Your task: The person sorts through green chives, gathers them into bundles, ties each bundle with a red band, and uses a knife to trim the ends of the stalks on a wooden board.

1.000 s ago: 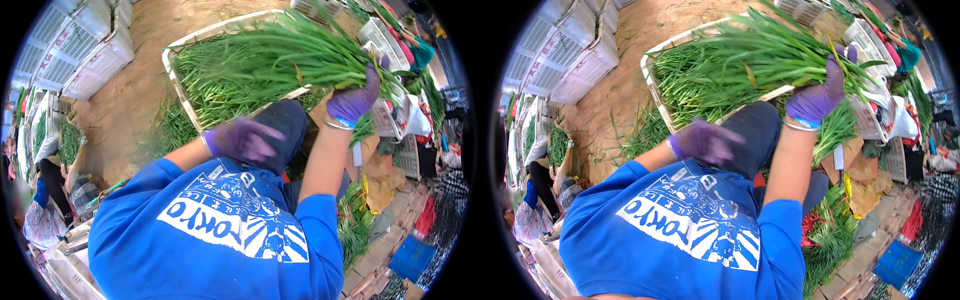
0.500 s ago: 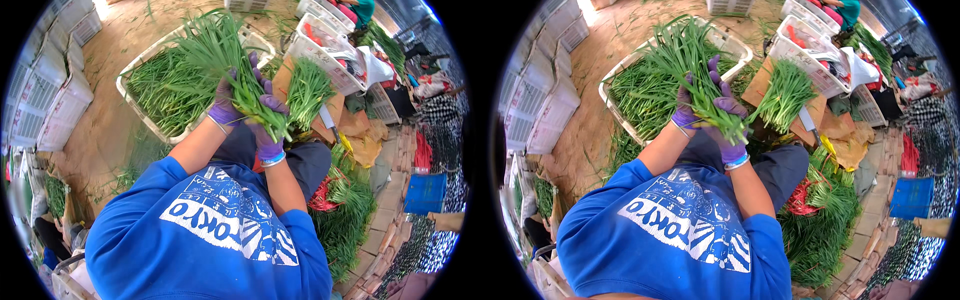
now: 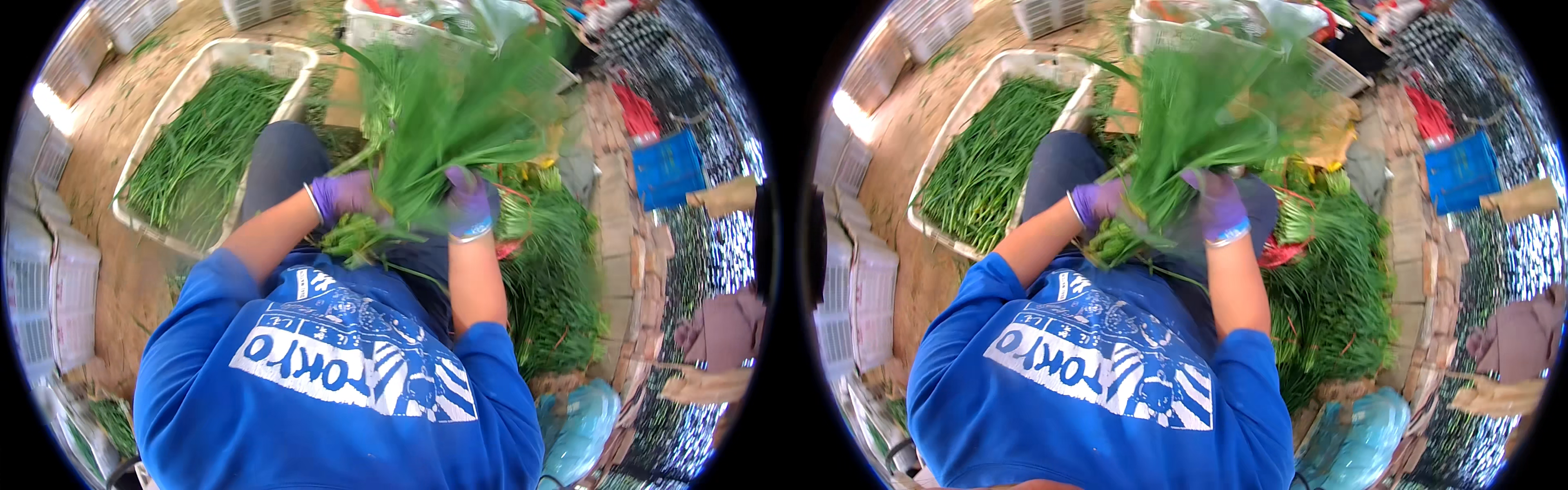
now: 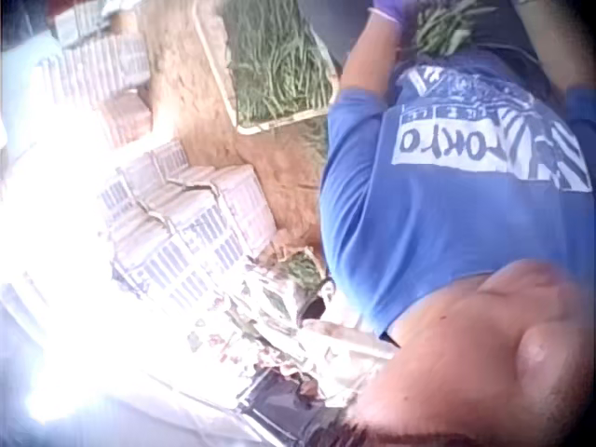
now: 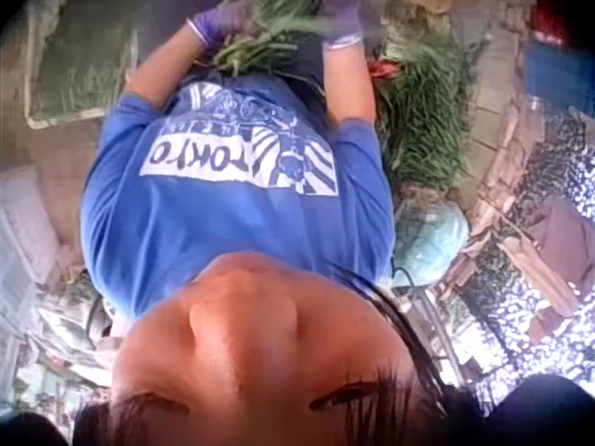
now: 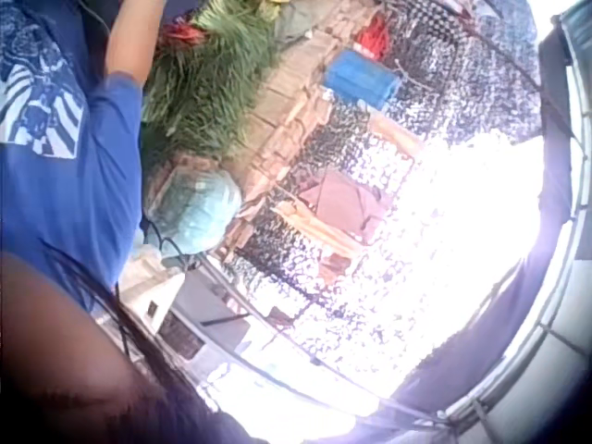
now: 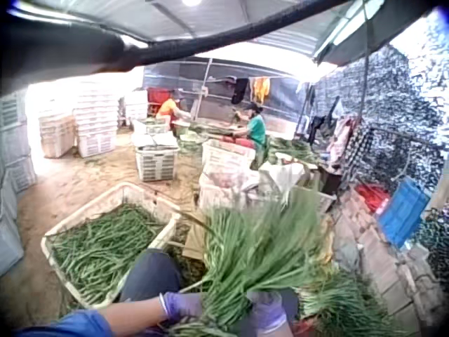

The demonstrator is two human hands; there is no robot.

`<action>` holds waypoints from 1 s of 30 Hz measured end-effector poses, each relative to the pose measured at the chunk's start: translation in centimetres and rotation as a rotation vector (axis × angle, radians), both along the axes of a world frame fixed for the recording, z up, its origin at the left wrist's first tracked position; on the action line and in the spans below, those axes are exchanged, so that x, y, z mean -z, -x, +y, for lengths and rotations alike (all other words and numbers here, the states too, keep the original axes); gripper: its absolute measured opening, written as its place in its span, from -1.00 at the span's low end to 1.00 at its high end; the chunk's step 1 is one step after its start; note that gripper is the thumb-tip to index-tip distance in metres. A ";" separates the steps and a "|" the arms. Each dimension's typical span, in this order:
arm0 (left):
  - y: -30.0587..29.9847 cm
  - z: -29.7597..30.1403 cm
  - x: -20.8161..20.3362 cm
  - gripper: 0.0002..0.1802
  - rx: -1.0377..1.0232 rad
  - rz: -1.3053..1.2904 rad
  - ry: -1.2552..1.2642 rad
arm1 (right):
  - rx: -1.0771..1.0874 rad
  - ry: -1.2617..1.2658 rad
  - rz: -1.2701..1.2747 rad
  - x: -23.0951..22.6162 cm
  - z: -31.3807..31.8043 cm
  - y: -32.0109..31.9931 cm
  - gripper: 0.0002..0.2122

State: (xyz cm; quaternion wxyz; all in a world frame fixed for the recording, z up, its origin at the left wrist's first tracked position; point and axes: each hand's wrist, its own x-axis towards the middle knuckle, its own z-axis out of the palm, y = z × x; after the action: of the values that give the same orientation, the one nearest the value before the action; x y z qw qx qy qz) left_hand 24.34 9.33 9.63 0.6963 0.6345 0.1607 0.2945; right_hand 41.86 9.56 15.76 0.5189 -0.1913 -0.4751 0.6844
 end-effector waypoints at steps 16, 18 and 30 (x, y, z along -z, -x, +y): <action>0.3 8.2 -5.1 0.19 0.365 -0.069 0.320 | 0.424 -0.670 -0.850 -1.9 5.3 -3.2 -0.67; 0.0 8.5 -1.8 0.09 0.157 -0.181 0.124 | 0.468 -0.494 -0.763 0.7 5.1 -1.8 -0.61; -2.6 5.8 21.4 -0.67 0.192 -0.564 0.971 | 0.169 0.364 -0.007 16.0 4.6 0.7 -0.68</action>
State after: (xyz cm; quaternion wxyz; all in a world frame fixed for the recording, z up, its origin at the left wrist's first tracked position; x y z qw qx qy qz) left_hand 26.98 15.10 -11.76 0.9477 0.1503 0.0272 0.2801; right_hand 41.19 14.13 -0.25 0.5297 -0.3236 -0.3278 0.7122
